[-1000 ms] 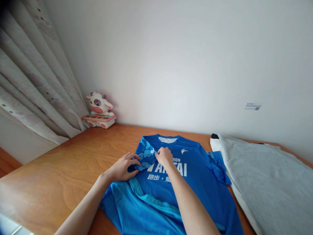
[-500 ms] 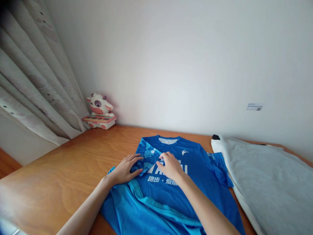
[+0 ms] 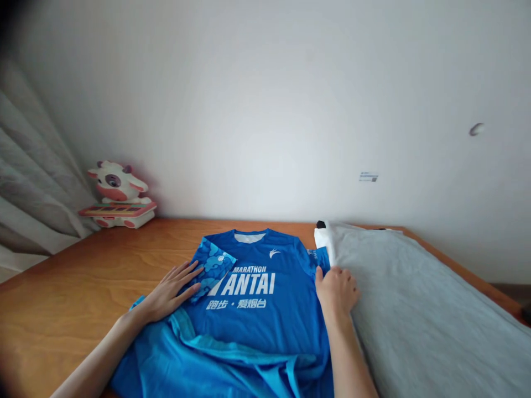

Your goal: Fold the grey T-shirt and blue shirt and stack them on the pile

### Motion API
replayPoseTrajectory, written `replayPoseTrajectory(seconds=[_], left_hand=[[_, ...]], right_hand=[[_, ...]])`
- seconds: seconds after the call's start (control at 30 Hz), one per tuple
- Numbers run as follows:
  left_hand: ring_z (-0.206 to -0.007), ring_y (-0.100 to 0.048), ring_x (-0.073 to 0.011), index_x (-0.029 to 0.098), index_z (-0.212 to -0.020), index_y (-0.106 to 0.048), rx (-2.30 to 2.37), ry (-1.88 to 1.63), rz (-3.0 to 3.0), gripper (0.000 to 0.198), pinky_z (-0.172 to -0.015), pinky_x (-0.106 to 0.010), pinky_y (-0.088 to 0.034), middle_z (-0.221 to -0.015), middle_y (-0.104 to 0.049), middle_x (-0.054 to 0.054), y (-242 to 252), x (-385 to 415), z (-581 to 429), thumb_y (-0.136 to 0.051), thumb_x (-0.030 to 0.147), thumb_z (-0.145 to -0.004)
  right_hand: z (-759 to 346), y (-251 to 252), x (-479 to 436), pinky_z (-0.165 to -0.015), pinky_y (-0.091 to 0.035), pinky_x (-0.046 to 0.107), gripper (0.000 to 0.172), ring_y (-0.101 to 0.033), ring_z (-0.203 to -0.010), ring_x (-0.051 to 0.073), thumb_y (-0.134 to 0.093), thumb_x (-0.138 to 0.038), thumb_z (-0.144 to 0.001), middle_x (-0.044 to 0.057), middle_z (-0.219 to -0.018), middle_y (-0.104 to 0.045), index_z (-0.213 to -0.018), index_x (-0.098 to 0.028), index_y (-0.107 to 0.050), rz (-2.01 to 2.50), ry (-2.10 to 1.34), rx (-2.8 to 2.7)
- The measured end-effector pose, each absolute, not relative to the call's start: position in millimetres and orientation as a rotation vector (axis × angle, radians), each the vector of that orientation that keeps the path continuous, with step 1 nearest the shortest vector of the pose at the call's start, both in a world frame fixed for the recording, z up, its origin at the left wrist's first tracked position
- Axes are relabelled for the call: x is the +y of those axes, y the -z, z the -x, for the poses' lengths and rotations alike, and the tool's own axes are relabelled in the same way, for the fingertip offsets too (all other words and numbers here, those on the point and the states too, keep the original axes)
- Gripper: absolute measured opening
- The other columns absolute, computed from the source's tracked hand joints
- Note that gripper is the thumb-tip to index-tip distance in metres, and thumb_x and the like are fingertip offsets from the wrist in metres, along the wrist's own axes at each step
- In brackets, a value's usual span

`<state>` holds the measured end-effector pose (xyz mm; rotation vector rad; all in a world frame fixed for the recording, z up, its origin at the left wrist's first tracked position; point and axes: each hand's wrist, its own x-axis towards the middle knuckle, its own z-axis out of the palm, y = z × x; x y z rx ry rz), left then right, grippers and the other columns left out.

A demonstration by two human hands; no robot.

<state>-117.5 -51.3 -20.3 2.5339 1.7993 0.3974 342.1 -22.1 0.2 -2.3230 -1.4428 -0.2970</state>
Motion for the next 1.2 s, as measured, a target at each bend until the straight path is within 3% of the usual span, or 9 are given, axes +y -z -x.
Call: replayPoseTrajectory(seconds=[0.2, 0.37, 0.43, 0.53, 0.63, 0.73, 0.97, 1.1, 1.2], left_hand=[[-0.152, -0.032, -0.0343, 0.033, -0.152, -0.047, 1.850, -0.364, -2.509, 0.061, -0.121, -0.060, -0.031, -0.163, -0.039, -0.007, 20, -52, 118, -0.044, 0.062, -0.100], [-0.150, -0.038, -0.0323, 0.034, -0.152, -0.048, 1.828, -0.389, -2.538, 0.056, -0.120, -0.060, -0.034, -0.162, -0.042, -0.006, 21, -51, 120, -0.042, 0.057, -0.102], [-0.149, -0.039, -0.0316, 0.033, -0.151, -0.049, 1.829, -0.387, -2.533, 0.055, -0.120, -0.060, -0.034, -0.161, -0.043, -0.006, 22, -51, 121, -0.040, 0.057, -0.103], [-0.148, -0.042, -0.0313, 0.033, -0.149, -0.052, 1.838, -0.399, -2.525, 0.054, -0.119, -0.059, -0.035, -0.159, -0.047, -0.006, 24, -48, 121, -0.038, 0.056, -0.103], [-0.146, -0.045, -0.0317, 0.032, -0.147, -0.055, 1.839, -0.401, -2.523, 0.053, -0.118, -0.060, -0.038, -0.157, -0.050, -0.007, 24, -47, 122, -0.034, 0.056, -0.104], [-0.143, -0.049, -0.0331, 0.033, -0.141, -0.061, 1.869, -0.484, -2.533, 0.051, -0.117, -0.064, -0.036, -0.153, -0.055, -0.007, 19, -48, 120, -0.036, 0.056, -0.103], [-0.122, -0.063, -0.0286, 0.024, -0.122, -0.065, 1.713, -0.960, -2.486, 0.040, -0.105, -0.045, -0.052, -0.128, -0.069, -0.010, -10, -50, 87, -0.048, 0.053, -0.100], [-0.118, -0.065, -0.0273, 0.024, -0.120, -0.066, 1.513, -0.816, -2.539, 0.033, -0.103, -0.042, -0.053, -0.124, -0.070, -0.010, -28, -41, 34, -0.049, 0.044, -0.100], [-0.124, -0.062, -0.0280, 0.025, -0.128, -0.064, 1.320, -0.649, -2.638, 0.034, -0.108, -0.046, -0.049, -0.133, -0.067, -0.010, -33, -30, -26, -0.045, 0.037, -0.102]], right_hand=[[-351, 15, -23, -0.077, -0.050, 0.053, 0.045, -0.070, -0.096, 0.042, -0.049, -0.049, -0.095, 0.028, -0.099, -0.073, -0.101, -0.014, -0.076, 2.301, 0.129, -1.422], [-349, 11, -12, -0.079, -0.051, 0.046, 0.023, -0.072, -0.095, 0.036, -0.054, -0.031, -0.091, 0.021, -0.101, -0.075, -0.097, -0.019, -0.073, 2.194, -0.005, -1.452], [-341, 9, -9, -0.079, -0.053, 0.042, 0.029, -0.073, -0.091, 0.032, -0.044, -0.023, -0.094, 0.019, -0.100, -0.076, -0.106, -0.017, -0.069, 2.113, -0.053, -1.478], [-321, 6, -17, -0.088, -0.053, 0.038, 0.037, -0.072, -0.105, 0.027, -0.035, -0.016, -0.096, 0.016, -0.114, -0.075, -0.121, -0.017, -0.062, 1.920, -0.100, -1.599], [-299, 2, -37, -0.101, -0.049, 0.036, 0.034, -0.066, -0.119, 0.023, -0.049, -0.020, -0.094, 0.009, -0.125, -0.072, -0.125, -0.024, -0.061, 1.531, -0.159, -1.943], [-292, 0, -53, -0.109, -0.043, 0.045, 0.044, -0.060, -0.126, 0.026, -0.062, -0.024, -0.089, 0.008, -0.133, -0.068, -0.133, -0.027, -0.058, 1.231, -0.164, -2.156], [-315, -4, -52, -0.100, -0.048, 0.043, 0.026, -0.062, -0.114, 0.028, -0.067, -0.029, -0.083, 0.008, -0.121, -0.067, -0.108, -0.025, -0.069, 1.389, -0.213, -2.138], [-326, -5, -50, -0.099, -0.047, 0.037, 0.049, -0.062, -0.111, 0.024, -0.055, -0.008, -0.072, 0.006, -0.117, -0.066, -0.115, -0.026, -0.067, 1.407, -0.217, -2.160], [-331, 2, -44, -0.095, -0.047, 0.036, 0.052, -0.062, -0.112, 0.024, -0.048, -0.002, -0.073, 0.006, -0.115, -0.068, -0.115, -0.024, -0.066, 1.520, -0.145, -2.067]])
